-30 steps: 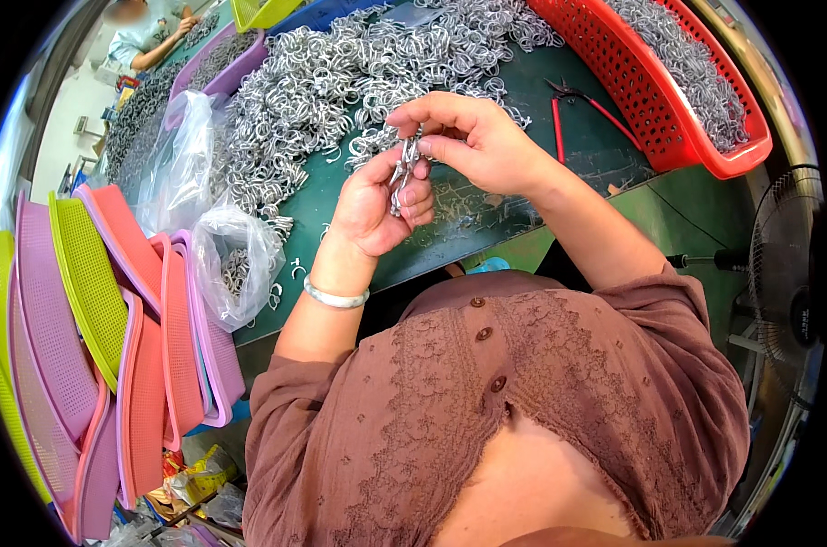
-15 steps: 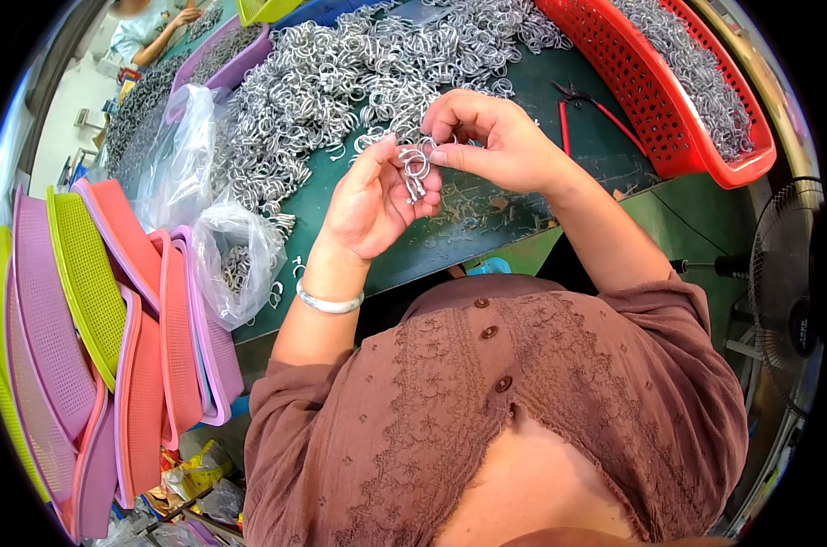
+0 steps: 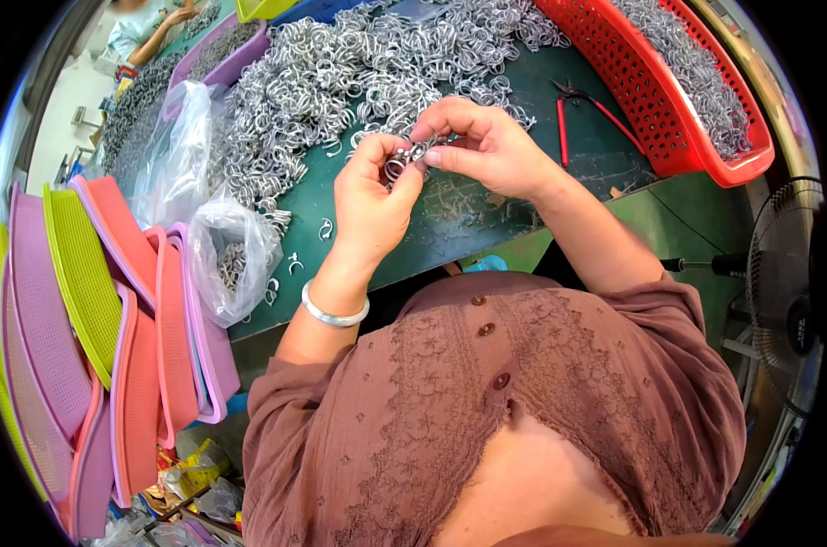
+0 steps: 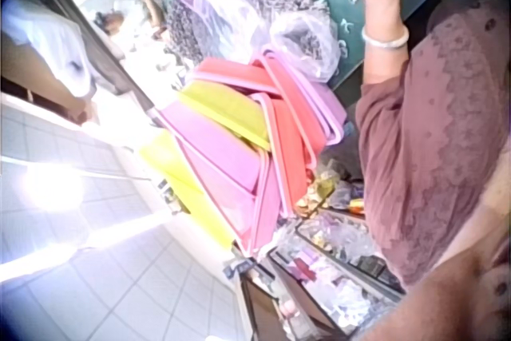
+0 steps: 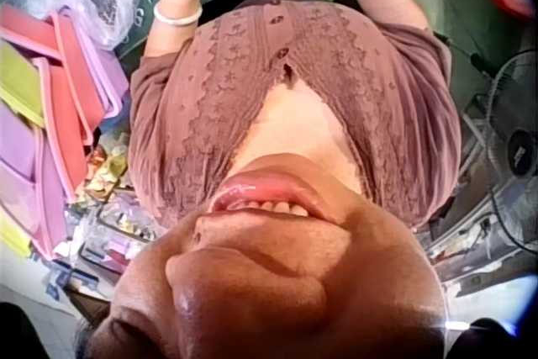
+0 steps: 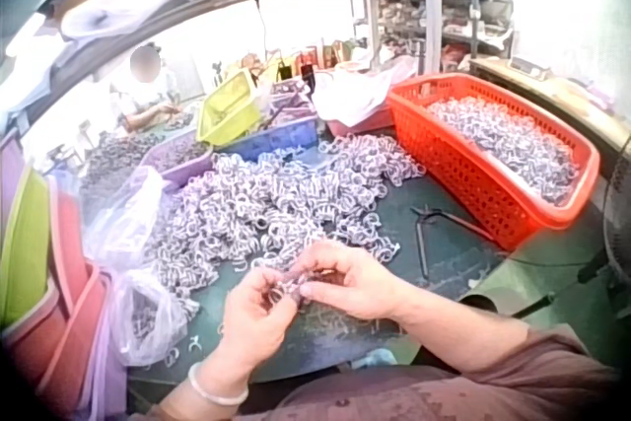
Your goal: The person connects metal rings together by hand at a workstation table to assemble a chain.
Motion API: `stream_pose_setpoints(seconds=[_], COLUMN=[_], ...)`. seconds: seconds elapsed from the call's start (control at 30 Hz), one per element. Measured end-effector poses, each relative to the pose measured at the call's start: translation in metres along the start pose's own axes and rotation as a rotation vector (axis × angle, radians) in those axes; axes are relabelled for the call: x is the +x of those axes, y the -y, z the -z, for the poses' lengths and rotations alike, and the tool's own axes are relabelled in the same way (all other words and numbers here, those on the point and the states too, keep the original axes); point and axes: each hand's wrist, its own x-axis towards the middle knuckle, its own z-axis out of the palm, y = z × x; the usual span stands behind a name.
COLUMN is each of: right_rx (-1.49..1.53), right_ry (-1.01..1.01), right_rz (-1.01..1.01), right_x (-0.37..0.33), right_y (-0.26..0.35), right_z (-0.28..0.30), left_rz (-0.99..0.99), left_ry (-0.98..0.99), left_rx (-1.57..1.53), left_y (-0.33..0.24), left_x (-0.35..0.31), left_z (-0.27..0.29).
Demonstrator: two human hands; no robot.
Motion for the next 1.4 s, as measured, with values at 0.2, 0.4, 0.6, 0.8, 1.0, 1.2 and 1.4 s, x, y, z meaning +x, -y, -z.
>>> stream_pose_setpoints(seconds=[0.2,0.4,0.6,0.8,1.0,1.2,1.4], right_rx=[-0.068,-0.067,-0.113,-0.12,-0.122,-0.318,-0.389], right_ry=[-0.037,-0.042,-0.048,-0.071,-0.132,-0.159,-0.158], right_rz=[0.041,0.055,0.091,0.133,0.202,0.389,0.454], right_x=[-0.003,-0.003,-0.003,-0.002,-0.001,-0.001,-0.001], right_y=[0.008,0.008,0.011,0.007,0.004,0.003,0.004], right_z=[-0.003,-0.004,-0.005,-0.006,-0.007,-0.006,-0.007], left_rz=[-0.077,-0.082,-0.106,-0.051,-0.009,-0.069,-0.12], left_ry=[-0.045,-0.048,0.011,0.036,0.044,0.029,0.02], left_rx=[0.004,-0.016,-0.014,-0.096,-0.201,-0.21,-0.208], left_y=[0.0,0.0,-0.002,-0.003,-0.007,-0.002,-0.002], left_x=[-0.002,-0.002,-0.002,-0.002,-0.002,0.0,0.0], left_z=[-0.004,-0.002,0.0,0.0,-0.002,0.001,0.0])
